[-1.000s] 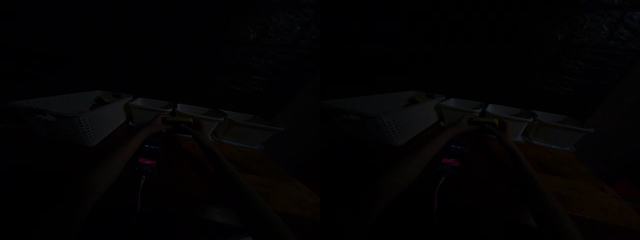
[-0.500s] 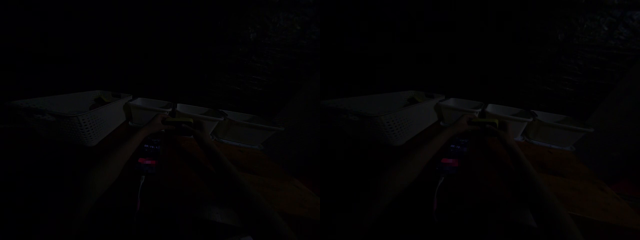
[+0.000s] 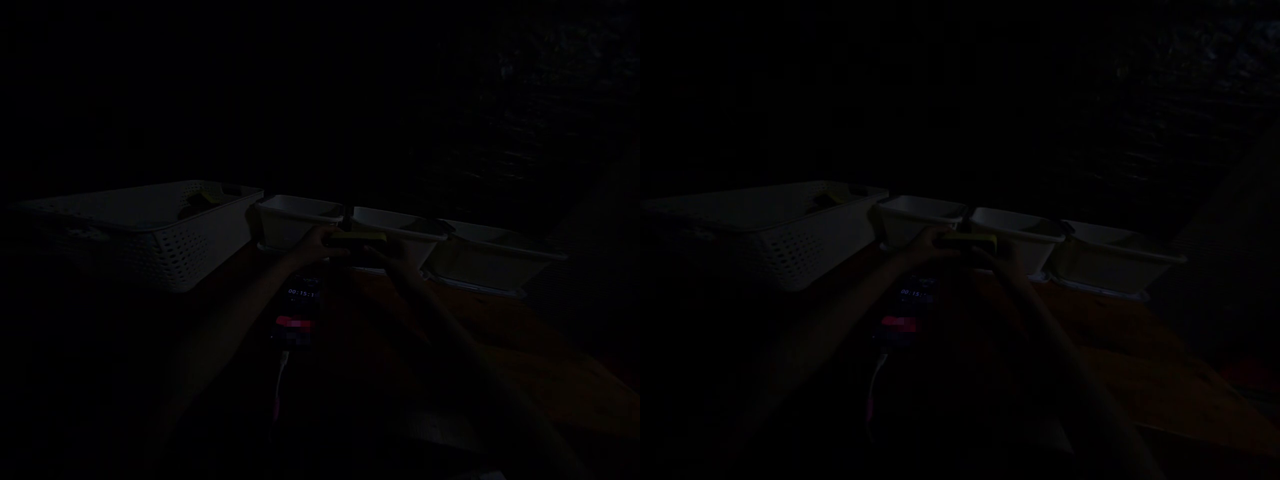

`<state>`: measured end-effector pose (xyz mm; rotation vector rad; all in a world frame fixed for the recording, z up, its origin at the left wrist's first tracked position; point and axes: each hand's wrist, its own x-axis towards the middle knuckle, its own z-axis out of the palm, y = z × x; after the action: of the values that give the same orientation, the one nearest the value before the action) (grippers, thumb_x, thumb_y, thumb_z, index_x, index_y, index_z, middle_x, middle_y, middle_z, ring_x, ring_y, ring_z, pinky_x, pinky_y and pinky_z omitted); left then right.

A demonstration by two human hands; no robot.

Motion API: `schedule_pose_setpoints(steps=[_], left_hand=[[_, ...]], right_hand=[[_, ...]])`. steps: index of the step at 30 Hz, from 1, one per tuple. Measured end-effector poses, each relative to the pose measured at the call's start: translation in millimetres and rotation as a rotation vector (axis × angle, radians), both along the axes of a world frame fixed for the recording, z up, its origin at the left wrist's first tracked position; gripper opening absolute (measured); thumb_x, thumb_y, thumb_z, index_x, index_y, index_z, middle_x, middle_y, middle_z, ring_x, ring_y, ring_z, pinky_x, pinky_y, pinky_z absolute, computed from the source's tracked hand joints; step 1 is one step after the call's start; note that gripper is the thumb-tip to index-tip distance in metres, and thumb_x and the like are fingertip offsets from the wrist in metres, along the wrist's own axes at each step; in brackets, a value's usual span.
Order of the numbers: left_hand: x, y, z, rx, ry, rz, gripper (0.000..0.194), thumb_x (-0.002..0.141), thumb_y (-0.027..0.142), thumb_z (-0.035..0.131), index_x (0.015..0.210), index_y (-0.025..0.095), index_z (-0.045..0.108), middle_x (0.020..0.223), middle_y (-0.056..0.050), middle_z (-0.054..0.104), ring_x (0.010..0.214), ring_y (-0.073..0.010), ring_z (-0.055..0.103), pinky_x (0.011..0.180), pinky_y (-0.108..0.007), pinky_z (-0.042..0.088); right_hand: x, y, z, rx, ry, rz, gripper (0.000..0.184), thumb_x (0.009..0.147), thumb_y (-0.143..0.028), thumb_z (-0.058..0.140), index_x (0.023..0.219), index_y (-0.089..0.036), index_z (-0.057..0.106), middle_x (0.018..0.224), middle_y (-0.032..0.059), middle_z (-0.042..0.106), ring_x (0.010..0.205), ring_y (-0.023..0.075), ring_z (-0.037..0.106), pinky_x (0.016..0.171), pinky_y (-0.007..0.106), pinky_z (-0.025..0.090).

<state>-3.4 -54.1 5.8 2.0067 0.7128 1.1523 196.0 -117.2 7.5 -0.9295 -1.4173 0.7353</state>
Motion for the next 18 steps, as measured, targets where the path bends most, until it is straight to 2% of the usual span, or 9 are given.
schedule_pose_setpoints(steps=[4, 12, 15, 18], left_hand=[[-2.2, 1.1, 1.3, -0.035, -0.030, 0.079, 0.055, 0.061, 0.035, 0.078, 0.109, 0.015, 0.059, 0.105, -0.007, 0.063, 0.099, -0.0209, 0.058, 0.087, -0.036, 0.047], [-1.0, -5.2, 3.7, -0.103, -0.121, 0.107, 0.067, 0.061, 0.031, 0.079, 0.120, 0.018, 0.052, 0.124, -0.010, 0.056, 0.114, -0.0248, 0.053, 0.096, -0.040, 0.044], [-0.2, -4.5, 0.8, -0.129, -0.140, 0.109, 0.072, 0.059, 0.031, 0.080, 0.123, 0.017, 0.050, 0.126, -0.012, 0.055, 0.115, -0.0252, 0.053, 0.097, -0.041, 0.044], [-0.7, -3.4, -0.6, -0.117, -0.124, 0.092, 0.069, 0.059, 0.031, 0.080, 0.121, 0.017, 0.052, 0.124, -0.011, 0.057, 0.113, -0.0246, 0.055, 0.097, -0.040, 0.044]], right_hand=[[-1.9, -2.5, 2.5, 0.035, -0.031, 0.020, 0.049, 0.057, -0.040, 0.080, 0.097, -0.016, 0.065, 0.104, 0.0069, 0.067, 0.094, 0.0219, 0.065, 0.080, 0.032, 0.054], [0.1, -2.6, -1.3, 0.019, 0.003, -0.032, 0.046, 0.064, -0.043, 0.075, 0.100, -0.015, 0.064, 0.104, 0.0088, 0.067, 0.097, 0.0221, 0.065, 0.081, 0.032, 0.054], [0.7, 0.7, -3.6, 0.001, 0.011, 0.004, 0.049, 0.064, -0.043, 0.075, 0.102, -0.015, 0.063, 0.104, 0.0095, 0.067, 0.094, 0.0219, 0.065, 0.082, 0.033, 0.054], [0.7, 4.8, -5.6, -0.011, 0.043, 0.072, 0.051, 0.062, -0.041, 0.077, 0.104, -0.015, 0.063, 0.106, 0.0095, 0.066, 0.092, 0.0208, 0.066, 0.081, 0.034, 0.054]])
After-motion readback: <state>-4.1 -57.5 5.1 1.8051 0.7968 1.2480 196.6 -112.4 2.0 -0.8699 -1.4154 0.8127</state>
